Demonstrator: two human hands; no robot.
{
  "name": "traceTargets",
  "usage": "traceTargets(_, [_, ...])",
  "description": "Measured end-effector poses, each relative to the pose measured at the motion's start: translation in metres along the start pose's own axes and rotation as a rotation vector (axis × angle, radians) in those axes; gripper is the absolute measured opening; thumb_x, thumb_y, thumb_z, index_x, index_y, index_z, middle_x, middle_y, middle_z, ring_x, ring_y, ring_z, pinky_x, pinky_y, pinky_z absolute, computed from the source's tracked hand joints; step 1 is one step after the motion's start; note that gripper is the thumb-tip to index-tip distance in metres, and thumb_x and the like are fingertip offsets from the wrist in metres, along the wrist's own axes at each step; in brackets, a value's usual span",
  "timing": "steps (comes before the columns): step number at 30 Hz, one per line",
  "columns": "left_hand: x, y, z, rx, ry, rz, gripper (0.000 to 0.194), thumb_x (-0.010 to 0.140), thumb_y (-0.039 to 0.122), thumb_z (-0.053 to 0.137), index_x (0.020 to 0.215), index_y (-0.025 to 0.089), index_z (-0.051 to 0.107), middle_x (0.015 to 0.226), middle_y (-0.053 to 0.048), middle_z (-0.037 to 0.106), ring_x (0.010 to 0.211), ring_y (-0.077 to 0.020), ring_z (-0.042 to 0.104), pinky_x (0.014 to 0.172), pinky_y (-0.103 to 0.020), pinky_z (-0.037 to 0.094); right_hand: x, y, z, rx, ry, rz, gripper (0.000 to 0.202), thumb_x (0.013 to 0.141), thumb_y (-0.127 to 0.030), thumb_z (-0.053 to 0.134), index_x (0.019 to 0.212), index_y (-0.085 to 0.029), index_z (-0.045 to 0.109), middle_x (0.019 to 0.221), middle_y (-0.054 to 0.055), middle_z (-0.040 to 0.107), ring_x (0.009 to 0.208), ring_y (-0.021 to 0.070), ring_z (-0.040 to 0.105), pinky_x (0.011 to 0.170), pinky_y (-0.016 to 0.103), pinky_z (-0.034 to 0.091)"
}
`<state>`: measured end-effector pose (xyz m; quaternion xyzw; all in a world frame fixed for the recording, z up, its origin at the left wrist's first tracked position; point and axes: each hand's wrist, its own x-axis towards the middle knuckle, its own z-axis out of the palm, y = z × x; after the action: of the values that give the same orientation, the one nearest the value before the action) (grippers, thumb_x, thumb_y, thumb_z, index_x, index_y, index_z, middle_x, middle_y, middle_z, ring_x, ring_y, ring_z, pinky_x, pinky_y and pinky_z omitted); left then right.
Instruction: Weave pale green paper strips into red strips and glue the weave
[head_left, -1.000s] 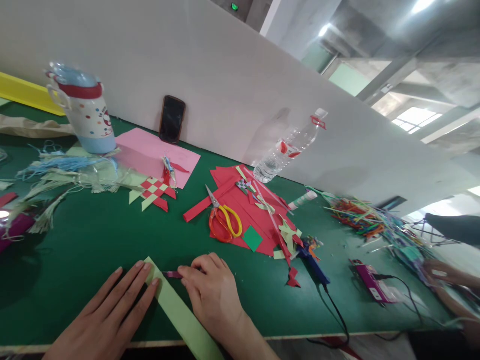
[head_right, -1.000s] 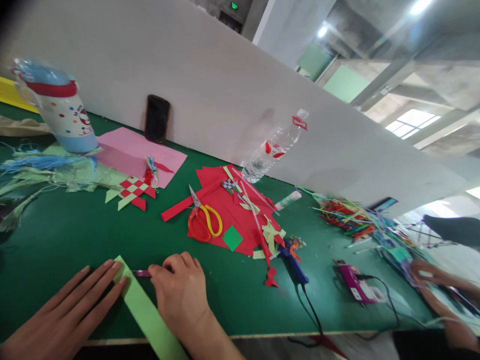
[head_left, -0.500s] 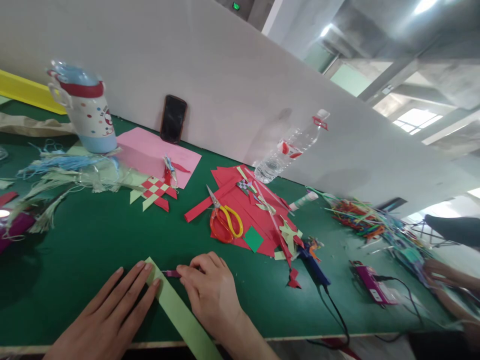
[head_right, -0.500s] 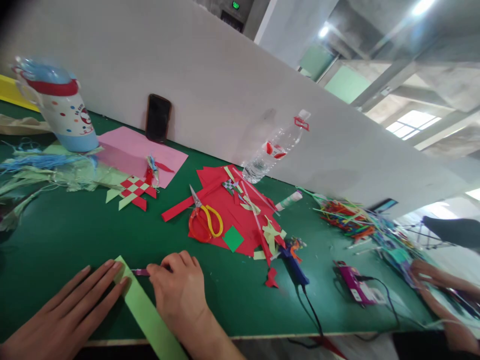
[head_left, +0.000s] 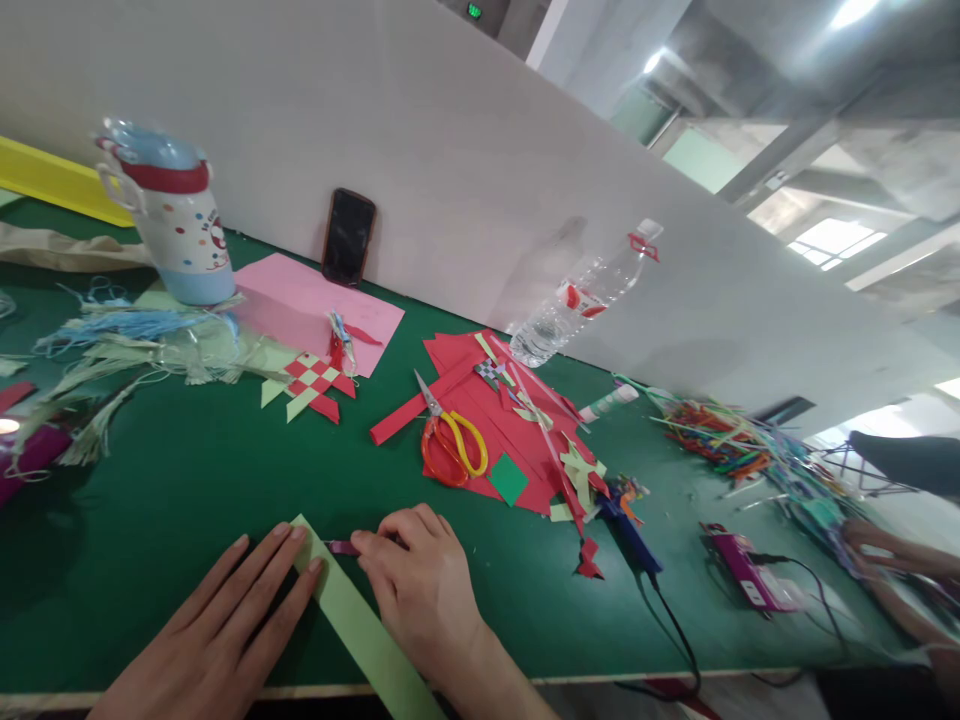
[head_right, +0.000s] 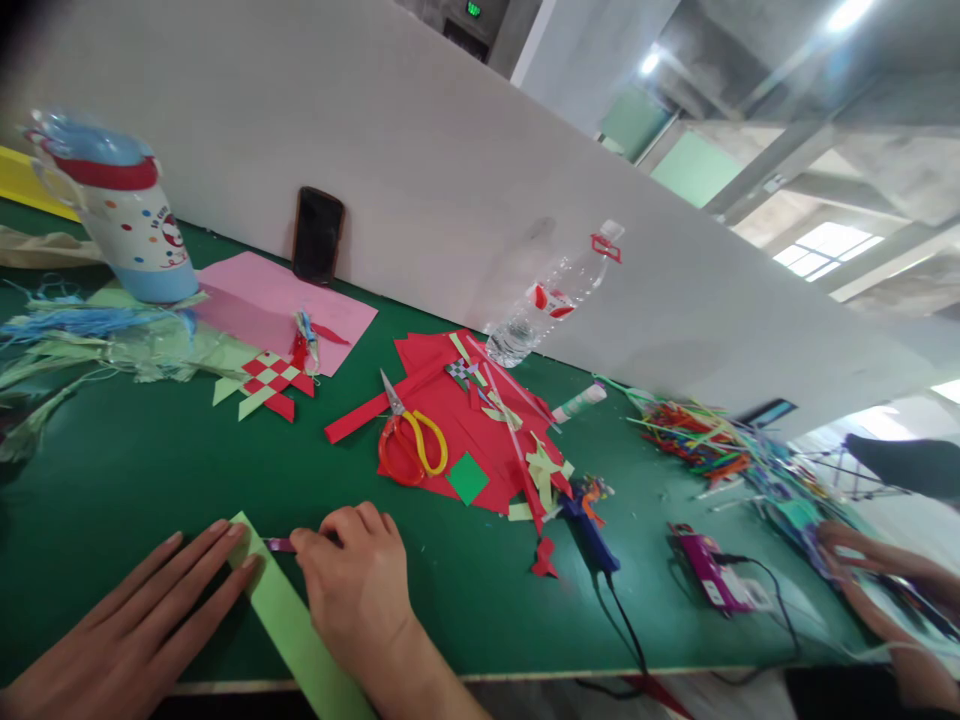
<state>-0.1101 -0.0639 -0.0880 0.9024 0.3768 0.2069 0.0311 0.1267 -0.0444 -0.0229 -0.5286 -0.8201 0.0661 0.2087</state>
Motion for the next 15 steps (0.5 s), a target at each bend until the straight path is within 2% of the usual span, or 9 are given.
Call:
traceTargets(4, [0.0005, -0.0005, -0.0007, 0.007, -0.027, -0.001, 0.104, 0.070, 0.084, 0.054, 0.155, 0.031, 0.026, 0.157, -0.008, 0.043, 0.144, -0.0311, 0.037, 0.123, -0.040, 0.005, 0.0015, -0.0008, 0.0005, -0.016, 0.014, -0.013, 0.019, 0.096, -0.023, 0.055, 0.105, -0.028, 0.072, 0.087, 0.002, 0.066, 0.078, 0.0186, 0.055, 0.069, 0.032, 0.043])
traceTargets(11, [0.0002, -0.0001, -0.0007, 0.002, 0.009, 0.008, 0.107, 0.070, 0.082, 0.057, 0.156, 0.028, 0.024, 0.157, -0.011, 0.043, 0.143, -0.0332, 0.038, 0.123, -0.042, 0.007, 0.0023, 0.0001, -0.0020, -0.024, 0.003, 0.012, 0.019, 0.096, -0.023, 0.056, 0.106, -0.028, 0.071, 0.086, 0.002, 0.066, 0.078, 0.0188, 0.056, 0.069, 0.031, 0.043])
traceTargets(15, [0.0002, 0.0002, -0.0005, 0.000, -0.019, -0.013, 0.106, 0.069, 0.085, 0.054, 0.155, 0.030, 0.025, 0.157, -0.009, 0.042, 0.143, -0.0325, 0.038, 0.123, -0.042, 0.005, 0.0047, -0.0021, 0.0013, -0.051, -0.017, -0.001, 0.018, 0.096, -0.023, 0.056, 0.106, -0.028, 0.070, 0.087, 0.002, 0.066, 0.078, 0.0189, 0.056, 0.069, 0.031, 0.043])
